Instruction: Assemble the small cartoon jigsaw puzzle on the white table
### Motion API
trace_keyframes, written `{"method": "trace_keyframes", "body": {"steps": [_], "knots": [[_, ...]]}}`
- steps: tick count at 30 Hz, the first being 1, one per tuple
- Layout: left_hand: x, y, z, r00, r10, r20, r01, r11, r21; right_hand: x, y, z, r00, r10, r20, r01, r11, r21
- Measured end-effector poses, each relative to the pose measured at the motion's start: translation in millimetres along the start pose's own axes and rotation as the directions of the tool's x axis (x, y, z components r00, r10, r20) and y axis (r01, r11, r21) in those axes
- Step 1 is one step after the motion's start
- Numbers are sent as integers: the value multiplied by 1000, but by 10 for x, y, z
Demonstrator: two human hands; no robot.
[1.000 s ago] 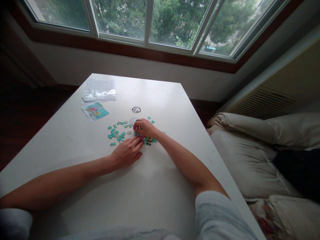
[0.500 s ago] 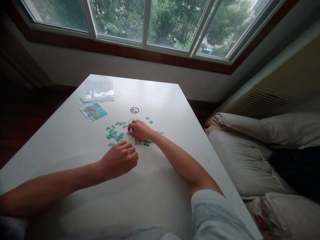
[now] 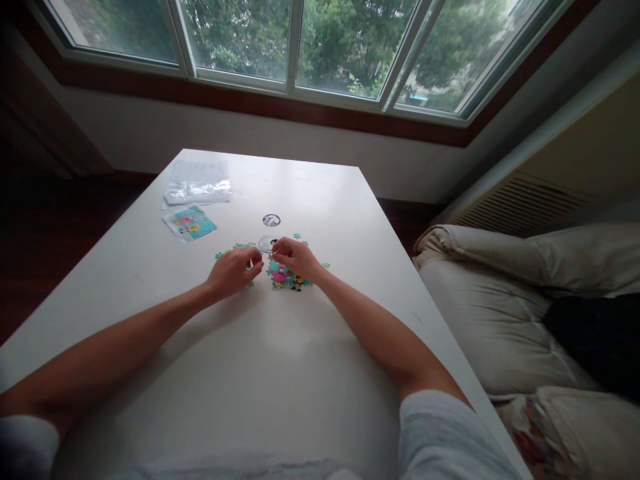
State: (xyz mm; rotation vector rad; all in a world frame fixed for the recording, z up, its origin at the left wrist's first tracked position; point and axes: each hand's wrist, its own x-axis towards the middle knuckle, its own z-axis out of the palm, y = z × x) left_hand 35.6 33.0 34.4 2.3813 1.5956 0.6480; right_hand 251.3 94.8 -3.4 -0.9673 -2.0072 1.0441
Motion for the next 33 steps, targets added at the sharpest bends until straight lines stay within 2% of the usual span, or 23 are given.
{"method": "trace_keyframes", "body": {"steps": [5,9,14,17,20,22,28,33], "knots": [[18,-65,173,1000,-29,9,31,934,-355,-181,-71,30,1000,-16,-11,17,994,112],[12,-61,232,999,-43,-13,32,883,-468,-277,-174,64,1000,-29,-12,31,989,148],[7,-94,278,999,-29,38,46,821,-569,-340,-204,69,999,-17,28,12,988,152],[5,-101,273,997,-36,73,70,840,-538,-375,-187,32,1000,15,1,-15,997,76],[-2,-85,238,992,-55,113,99,895,-435,-421,-172,-35,997,9,-74,-18,993,-113],[-12,-65,211,988,-59,143,107,928,-358,-460,-160,-76,996,-32,-78,14,974,-228],[-70,8,186,973,-32,230,85,971,-224,-576,-109,-112,993,-115,12,111,918,-381],[-114,83,195,977,1,214,31,989,-144,-586,-64,-108,983,-152,105,184,875,-448]]}}
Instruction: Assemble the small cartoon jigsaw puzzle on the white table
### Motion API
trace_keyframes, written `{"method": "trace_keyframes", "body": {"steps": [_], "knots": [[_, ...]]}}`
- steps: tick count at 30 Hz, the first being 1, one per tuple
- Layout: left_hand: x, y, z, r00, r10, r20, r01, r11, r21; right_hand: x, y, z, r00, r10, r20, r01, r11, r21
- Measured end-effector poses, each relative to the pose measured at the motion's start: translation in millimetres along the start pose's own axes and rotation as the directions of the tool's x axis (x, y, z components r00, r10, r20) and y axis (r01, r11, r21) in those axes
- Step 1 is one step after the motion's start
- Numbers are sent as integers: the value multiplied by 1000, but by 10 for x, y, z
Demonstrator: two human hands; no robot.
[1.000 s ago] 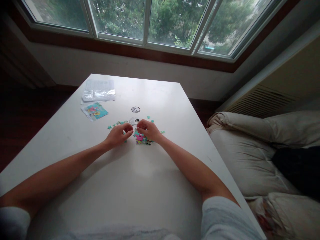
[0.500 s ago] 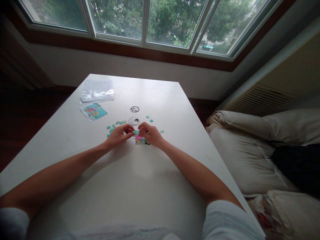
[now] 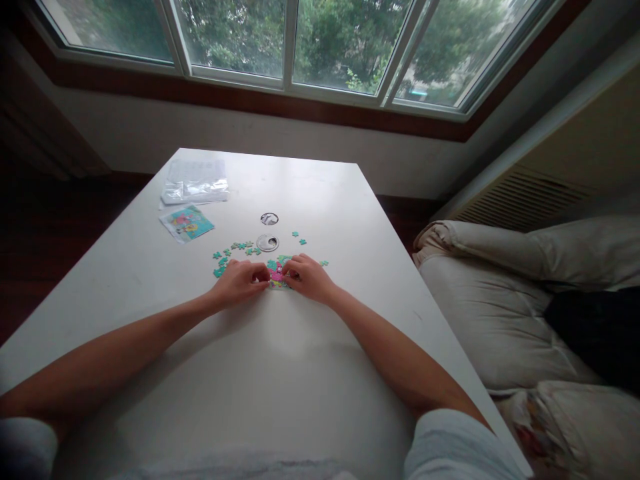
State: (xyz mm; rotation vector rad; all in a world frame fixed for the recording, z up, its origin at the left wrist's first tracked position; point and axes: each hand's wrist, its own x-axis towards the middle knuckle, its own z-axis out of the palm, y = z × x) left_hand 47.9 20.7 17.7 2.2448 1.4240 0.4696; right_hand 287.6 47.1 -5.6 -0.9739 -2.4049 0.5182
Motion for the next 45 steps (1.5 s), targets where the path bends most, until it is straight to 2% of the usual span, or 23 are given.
{"method": "trace_keyframes", "body": {"steps": [12,28,35,39,41,43,45], "knots": [[-19,52,16,1000,16,-12,-15,997,72,-18,46,16,1000,-23,17,24,1000,-6],[-64,92,113,989,141,-45,-130,972,197,-26,52,21,1000,-13,13,13,1000,-12],[-49,62,111,993,120,-15,-117,984,131,-22,53,33,999,-41,12,41,999,-4],[-45,66,83,996,92,-9,-91,990,112,13,119,-106,999,-36,-12,36,998,42],[-48,67,71,996,84,-6,-82,991,109,15,226,-255,995,48,-90,-46,999,24],[-51,63,67,997,75,-1,-74,992,105,-17,376,-438,971,163,-178,-168,986,-11],[-55,54,72,997,73,-1,-73,991,108,-89,536,-618,946,263,-187,-274,961,-31]]}}
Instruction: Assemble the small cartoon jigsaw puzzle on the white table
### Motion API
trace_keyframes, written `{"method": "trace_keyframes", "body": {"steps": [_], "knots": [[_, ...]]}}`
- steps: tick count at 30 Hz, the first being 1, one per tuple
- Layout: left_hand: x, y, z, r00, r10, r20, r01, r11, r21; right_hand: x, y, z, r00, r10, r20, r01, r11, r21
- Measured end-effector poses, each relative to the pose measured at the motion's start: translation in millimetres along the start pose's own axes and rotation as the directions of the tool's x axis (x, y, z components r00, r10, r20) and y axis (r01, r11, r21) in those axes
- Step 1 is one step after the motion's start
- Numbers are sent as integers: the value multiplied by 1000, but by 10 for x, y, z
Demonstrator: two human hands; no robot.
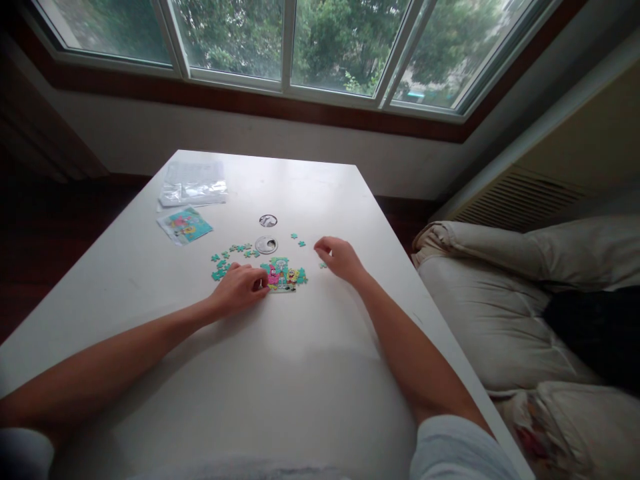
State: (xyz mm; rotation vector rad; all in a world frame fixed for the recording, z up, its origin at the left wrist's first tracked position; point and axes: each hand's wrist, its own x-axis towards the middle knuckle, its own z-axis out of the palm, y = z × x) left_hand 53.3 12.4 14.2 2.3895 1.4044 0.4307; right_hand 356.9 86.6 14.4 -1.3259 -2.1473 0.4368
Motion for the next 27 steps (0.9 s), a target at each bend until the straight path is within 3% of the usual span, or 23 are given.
{"method": "trace_keyframes", "body": {"steps": [3,7,12,16,20,27], "knots": [[-11,-1,20,1000,29,-12,-28,999,35,-51,220,-186,989,70,132,-74,997,25],[-42,52,31,991,128,-40,-121,982,143,-115,325,-217,959,14,282,-31,998,55],[-128,185,31,942,334,30,-333,919,212,-91,332,-69,969,-59,241,68,997,-32],[-209,286,83,893,442,80,-449,871,199,-85,348,60,986,-92,140,104,991,-83],[-249,334,149,888,449,102,-460,861,217,-100,329,136,988,-121,94,130,986,-108],[-246,317,188,903,420,94,-430,874,227,-98,327,146,989,-95,114,107,989,-98]]}}
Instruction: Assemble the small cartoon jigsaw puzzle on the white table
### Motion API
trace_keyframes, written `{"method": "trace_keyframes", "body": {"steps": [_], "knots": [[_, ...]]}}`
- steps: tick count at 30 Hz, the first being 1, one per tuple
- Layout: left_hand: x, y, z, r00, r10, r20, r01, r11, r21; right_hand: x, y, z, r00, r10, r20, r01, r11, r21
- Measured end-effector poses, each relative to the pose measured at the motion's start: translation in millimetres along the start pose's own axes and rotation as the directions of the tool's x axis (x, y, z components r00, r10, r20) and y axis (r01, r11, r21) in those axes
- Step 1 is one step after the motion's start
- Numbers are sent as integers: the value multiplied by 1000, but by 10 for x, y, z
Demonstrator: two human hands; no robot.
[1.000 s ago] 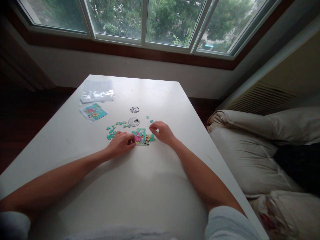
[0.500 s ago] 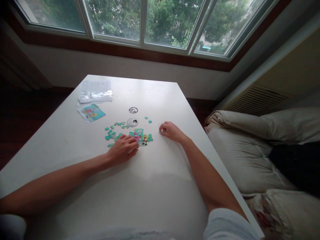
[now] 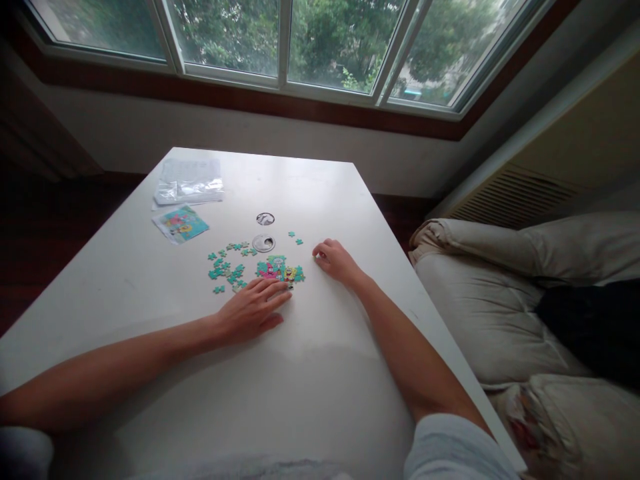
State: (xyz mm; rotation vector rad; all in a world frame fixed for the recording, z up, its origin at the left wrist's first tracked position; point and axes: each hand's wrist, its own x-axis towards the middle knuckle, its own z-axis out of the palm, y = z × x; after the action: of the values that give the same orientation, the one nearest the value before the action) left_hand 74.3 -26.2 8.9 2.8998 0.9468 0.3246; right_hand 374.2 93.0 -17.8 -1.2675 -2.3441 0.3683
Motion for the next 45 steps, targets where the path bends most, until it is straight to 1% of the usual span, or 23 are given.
{"method": "trace_keyframes", "body": {"steps": [4,8,11,15,21,24,27,29,31,34,37,39,40,42,45], "knots": [[0,2,0,1000,-16,1,16,1000,10,-3,-49,42,999,32,-29,-30,998,60],[-1,20,-8,1000,-18,14,17,999,29,-6,-167,102,993,115,-23,-108,973,205],[-6,39,-11,1000,-16,24,14,999,45,-5,-254,121,992,129,-7,-122,950,287],[-12,73,-25,999,-24,26,23,999,44,0,-309,134,992,128,-6,-121,946,300],[-28,97,-73,997,-61,52,60,998,11,1,-314,176,987,158,-28,-142,942,303],[-26,66,-95,997,-45,58,47,998,-35,0,-322,182,987,159,-9,-147,932,331],[3,-32,-182,998,-40,47,43,997,-66,4,-321,183,991,136,0,-128,935,329],[25,-148,-297,989,-146,16,146,989,-15,8,-311,184,993,118,-25,-106,953,283],[31,-296,-437,961,-278,2,276,956,99,10,-296,182,991,115,-61,-99,971,219],[0,-522,-612,903,-427,56,401,882,248,10,-275,170,988,128,-90,-112,980,167],[-41,-661,-673,844,-519,133,456,826,332,10,-269,154,988,122,-90,-106,981,163],[-49,-684,-654,818,-549,175,466,809,359,10,-274,147,988,118,-95,-101,981,166],[-47,-677,-633,811,-554,185,468,806,363,11,-277,144,988,116,-97,-99,981,167],[-32,-643,-582,813,-551,185,467,809,358,13,-282,140,988,114,-99,-97,981,168],[-7,-586,-519,837,-524,158,451,824,343,14,-281,136,989,110,-98,-93,982,162]]}}
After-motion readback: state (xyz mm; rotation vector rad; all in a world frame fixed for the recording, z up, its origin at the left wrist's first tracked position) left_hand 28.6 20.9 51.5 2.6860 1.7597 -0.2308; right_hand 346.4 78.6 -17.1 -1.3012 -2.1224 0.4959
